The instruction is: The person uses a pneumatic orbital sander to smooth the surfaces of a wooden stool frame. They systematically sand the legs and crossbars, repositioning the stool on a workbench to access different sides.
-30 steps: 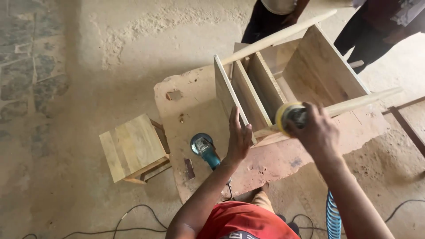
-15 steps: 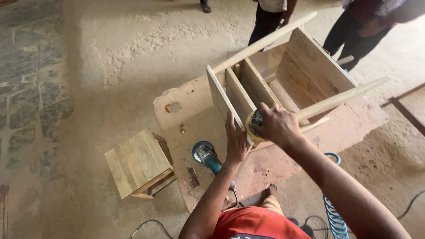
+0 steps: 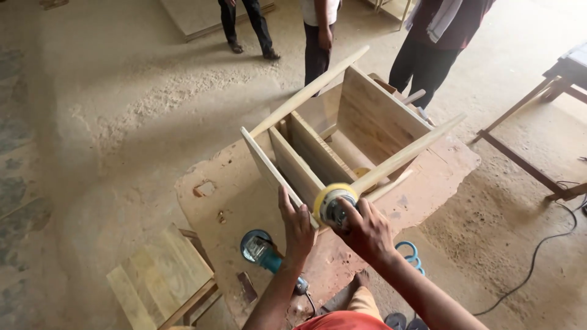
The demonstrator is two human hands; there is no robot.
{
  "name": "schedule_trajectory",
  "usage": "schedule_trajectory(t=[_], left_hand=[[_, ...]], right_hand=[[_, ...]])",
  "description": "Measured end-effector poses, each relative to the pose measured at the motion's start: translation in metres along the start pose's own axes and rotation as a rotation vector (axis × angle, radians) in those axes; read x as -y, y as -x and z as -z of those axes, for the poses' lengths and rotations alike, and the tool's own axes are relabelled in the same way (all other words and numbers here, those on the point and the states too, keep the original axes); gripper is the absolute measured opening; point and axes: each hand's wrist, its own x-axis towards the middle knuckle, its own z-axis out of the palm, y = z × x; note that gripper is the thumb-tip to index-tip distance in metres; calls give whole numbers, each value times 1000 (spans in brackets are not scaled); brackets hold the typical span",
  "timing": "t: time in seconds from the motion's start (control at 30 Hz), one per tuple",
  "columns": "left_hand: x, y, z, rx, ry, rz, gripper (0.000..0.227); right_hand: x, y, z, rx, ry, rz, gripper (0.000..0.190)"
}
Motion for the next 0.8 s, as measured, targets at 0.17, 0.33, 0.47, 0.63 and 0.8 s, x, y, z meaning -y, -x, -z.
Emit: schedule_trajectory(t=[0.17,0.33,0.47,0.63,0.8], left_hand=[[13,3,-3,7,-46,22,67],[15,0,-4,15,-48,7,68],[9,11,0,38,-41,27,70],[8,6,1,44,-50,21,72],[8,6,5,74,-55,44,72]], right_hand=[[-67,30,-41,-44,14,-37,71],[-101,-1,-18,-335,-157,-194,69],[-111,-8,2,-428,-154,-412,62],[-107,21,-40,-432,-136,-534,67],[-36,60,-75,-471,-57,-251,87]])
